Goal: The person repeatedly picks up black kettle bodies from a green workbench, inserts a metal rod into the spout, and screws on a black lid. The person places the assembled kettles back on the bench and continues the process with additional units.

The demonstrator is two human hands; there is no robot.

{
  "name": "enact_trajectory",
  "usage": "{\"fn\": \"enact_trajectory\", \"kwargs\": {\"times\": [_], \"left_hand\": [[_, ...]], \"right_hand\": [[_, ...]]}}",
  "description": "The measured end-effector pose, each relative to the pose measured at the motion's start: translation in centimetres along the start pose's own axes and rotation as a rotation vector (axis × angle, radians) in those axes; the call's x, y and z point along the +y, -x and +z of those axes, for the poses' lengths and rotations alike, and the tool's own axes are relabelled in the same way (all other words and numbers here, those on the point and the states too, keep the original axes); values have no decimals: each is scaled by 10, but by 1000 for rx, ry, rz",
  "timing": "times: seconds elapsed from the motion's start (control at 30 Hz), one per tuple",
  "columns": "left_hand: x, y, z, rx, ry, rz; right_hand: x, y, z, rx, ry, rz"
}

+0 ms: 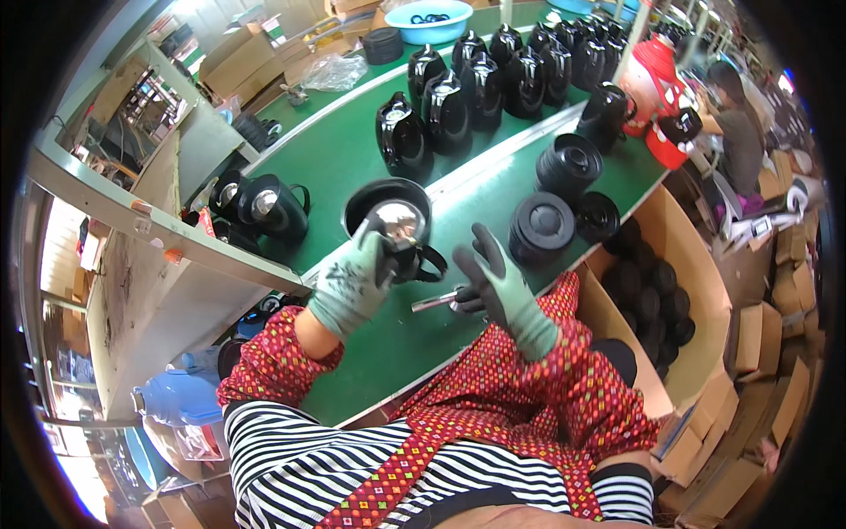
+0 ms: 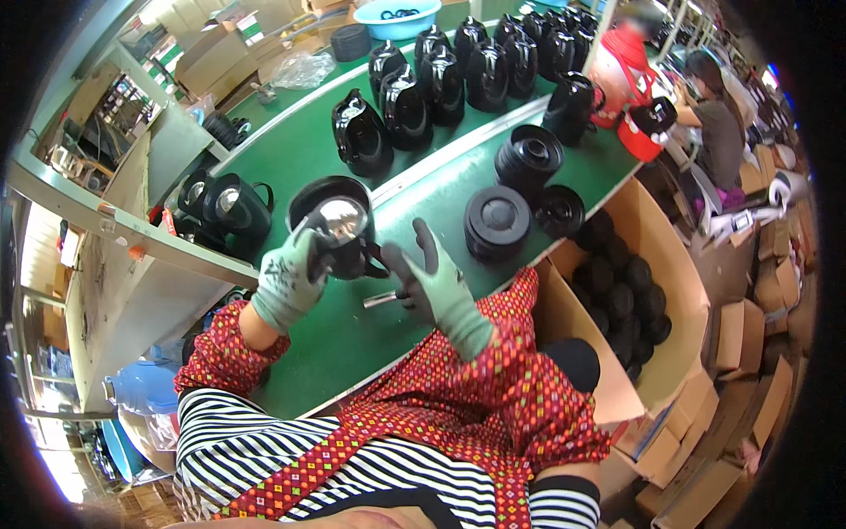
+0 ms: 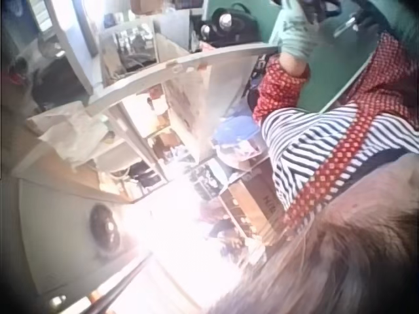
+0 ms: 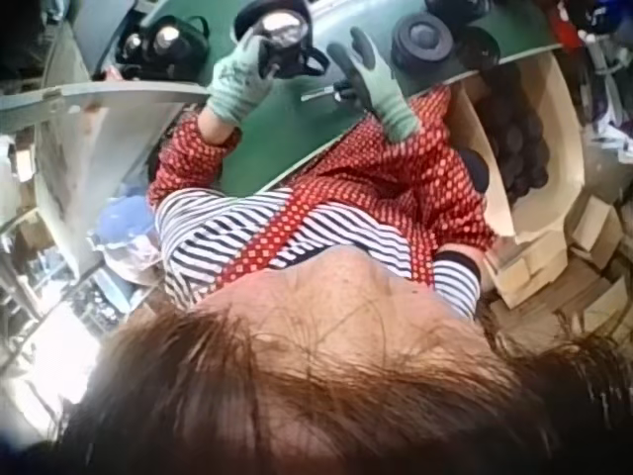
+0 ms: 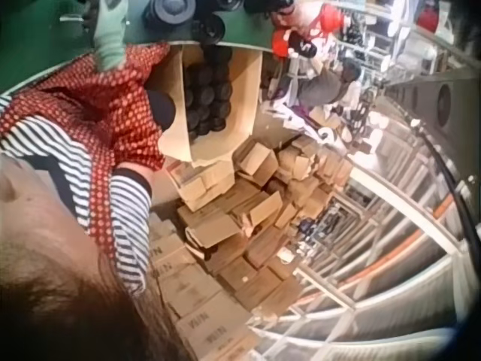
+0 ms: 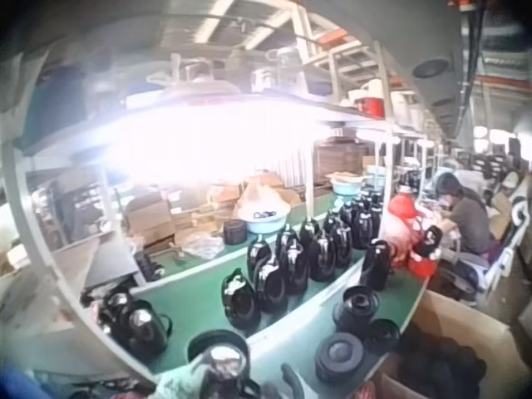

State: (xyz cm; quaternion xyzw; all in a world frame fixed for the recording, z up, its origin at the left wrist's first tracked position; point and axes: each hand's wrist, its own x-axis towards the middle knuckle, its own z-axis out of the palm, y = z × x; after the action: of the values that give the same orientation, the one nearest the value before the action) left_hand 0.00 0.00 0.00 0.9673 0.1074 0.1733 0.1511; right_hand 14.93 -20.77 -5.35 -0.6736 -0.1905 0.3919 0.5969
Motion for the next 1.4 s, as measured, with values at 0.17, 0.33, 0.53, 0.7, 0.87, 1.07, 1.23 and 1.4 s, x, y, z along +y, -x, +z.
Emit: {"fn": "enact_trajectory", "kwargs": {"times": [0.17,0.33,0.53,0.7,0.87,1.07,1.23,1.4], "left_hand": [[70,38,0,-172,84,296],[71,48,23,203,833,270],[2,56,133,-646,1518,-447],[70,56,137,-710,1565,230],[66,51,141,-686,1693,-9],[31,62,147,-561,1870,-384],[26,63,148,-562,1878,-430],[40,55,151,-668,1896,-345]], "right_hand": [[11,34,-10,39,-252,39],[14,100,-57,-27,-447,-104],[23,153,-123,-189,-403,-60],[3,127,-114,-370,-322,-19],[13,62,-114,-318,13,-226],[16,-45,-121,406,1371,-410],[35,-68,-139,325,1408,-379],[14,8,-129,336,801,-678]]}}
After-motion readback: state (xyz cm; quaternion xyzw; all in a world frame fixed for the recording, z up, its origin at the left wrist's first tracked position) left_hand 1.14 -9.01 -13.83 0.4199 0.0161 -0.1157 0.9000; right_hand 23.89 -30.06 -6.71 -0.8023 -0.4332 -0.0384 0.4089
